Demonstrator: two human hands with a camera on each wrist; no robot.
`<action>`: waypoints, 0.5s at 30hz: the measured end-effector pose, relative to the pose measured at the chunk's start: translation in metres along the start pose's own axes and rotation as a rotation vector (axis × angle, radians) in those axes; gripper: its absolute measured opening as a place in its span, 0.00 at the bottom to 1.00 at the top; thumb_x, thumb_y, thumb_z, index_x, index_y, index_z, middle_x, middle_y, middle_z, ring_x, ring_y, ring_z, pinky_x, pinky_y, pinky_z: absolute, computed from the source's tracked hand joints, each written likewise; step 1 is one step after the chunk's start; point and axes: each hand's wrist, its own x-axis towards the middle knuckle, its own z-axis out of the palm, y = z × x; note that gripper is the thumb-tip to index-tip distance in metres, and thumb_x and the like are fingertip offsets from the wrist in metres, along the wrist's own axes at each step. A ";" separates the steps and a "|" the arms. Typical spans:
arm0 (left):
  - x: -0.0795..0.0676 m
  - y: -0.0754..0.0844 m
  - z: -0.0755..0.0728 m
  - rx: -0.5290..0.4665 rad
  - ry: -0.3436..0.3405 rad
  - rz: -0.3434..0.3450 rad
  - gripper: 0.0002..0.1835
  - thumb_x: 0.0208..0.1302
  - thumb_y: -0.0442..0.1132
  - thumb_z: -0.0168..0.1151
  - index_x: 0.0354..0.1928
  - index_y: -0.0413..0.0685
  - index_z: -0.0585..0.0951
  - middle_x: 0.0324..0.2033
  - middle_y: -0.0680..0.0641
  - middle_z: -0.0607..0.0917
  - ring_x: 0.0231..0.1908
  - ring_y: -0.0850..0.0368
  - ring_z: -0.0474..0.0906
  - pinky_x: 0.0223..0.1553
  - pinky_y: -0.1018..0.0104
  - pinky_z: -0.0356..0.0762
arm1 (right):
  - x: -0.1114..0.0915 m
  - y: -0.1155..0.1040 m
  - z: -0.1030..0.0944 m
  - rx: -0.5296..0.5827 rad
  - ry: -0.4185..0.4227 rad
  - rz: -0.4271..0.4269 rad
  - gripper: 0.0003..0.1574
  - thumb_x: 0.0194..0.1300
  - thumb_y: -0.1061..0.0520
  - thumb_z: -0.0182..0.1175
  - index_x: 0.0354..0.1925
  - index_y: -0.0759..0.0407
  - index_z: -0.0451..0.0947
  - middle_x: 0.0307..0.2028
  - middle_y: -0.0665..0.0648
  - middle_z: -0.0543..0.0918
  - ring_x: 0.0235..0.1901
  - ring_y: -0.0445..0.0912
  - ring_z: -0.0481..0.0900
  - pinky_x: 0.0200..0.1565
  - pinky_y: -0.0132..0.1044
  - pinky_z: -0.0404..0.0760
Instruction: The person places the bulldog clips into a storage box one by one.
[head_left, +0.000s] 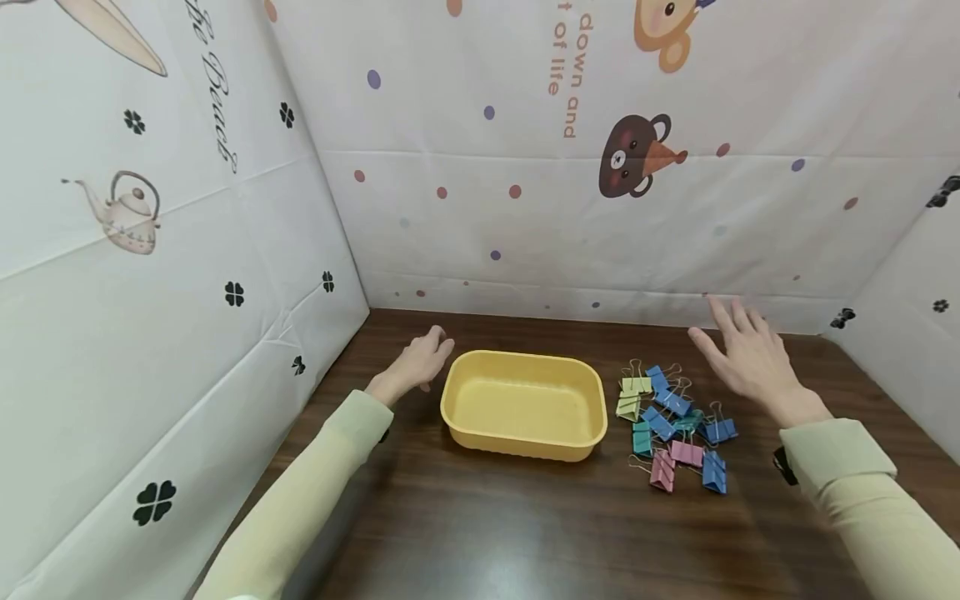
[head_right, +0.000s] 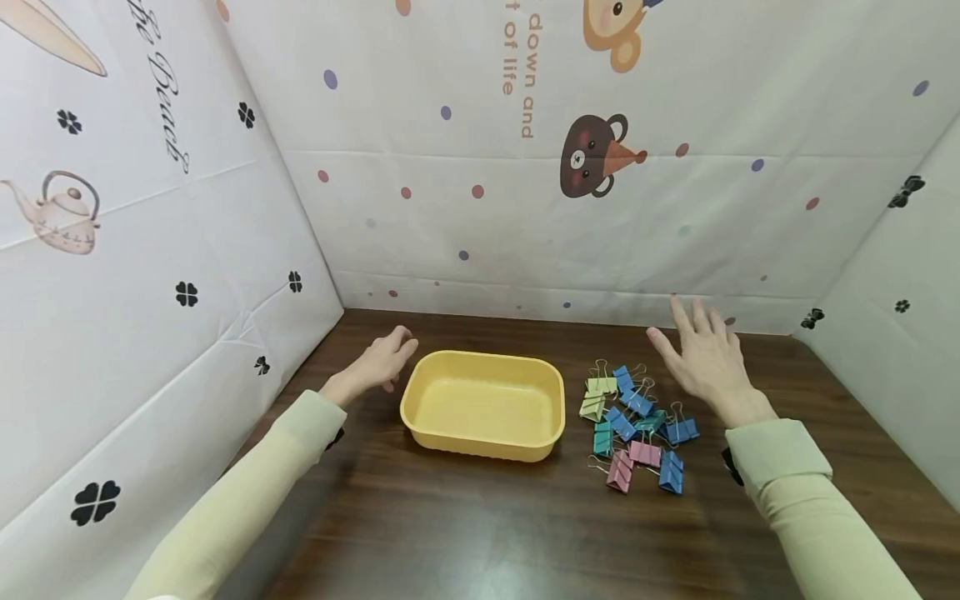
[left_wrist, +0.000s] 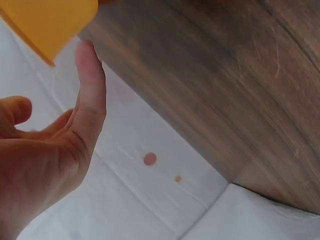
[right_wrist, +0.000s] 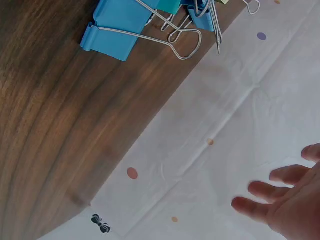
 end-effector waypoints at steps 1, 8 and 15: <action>-0.001 0.002 0.002 -0.020 -0.031 -0.015 0.23 0.77 0.53 0.35 0.62 0.45 0.64 0.39 0.36 0.80 0.23 0.45 0.81 0.26 0.54 0.85 | 0.000 0.002 0.000 -0.003 -0.006 0.000 0.44 0.75 0.33 0.34 0.77 0.49 0.33 0.71 0.79 0.45 0.66 0.79 0.48 0.58 0.78 0.50; -0.004 0.006 0.018 -0.064 -0.081 -0.056 0.18 0.78 0.44 0.36 0.59 0.40 0.68 0.31 0.38 0.81 0.13 0.55 0.75 0.14 0.63 0.80 | 0.001 0.010 0.002 -0.003 -0.117 0.019 0.47 0.75 0.34 0.33 0.74 0.67 0.45 0.66 0.82 0.57 0.60 0.81 0.56 0.52 0.77 0.62; -0.003 0.004 0.021 -0.177 -0.027 -0.031 0.14 0.75 0.36 0.43 0.56 0.39 0.72 0.19 0.41 0.77 0.08 0.59 0.68 0.13 0.61 0.77 | 0.000 0.010 0.009 -0.033 -0.233 -0.015 0.47 0.75 0.35 0.37 0.68 0.75 0.54 0.59 0.84 0.66 0.55 0.77 0.68 0.47 0.70 0.73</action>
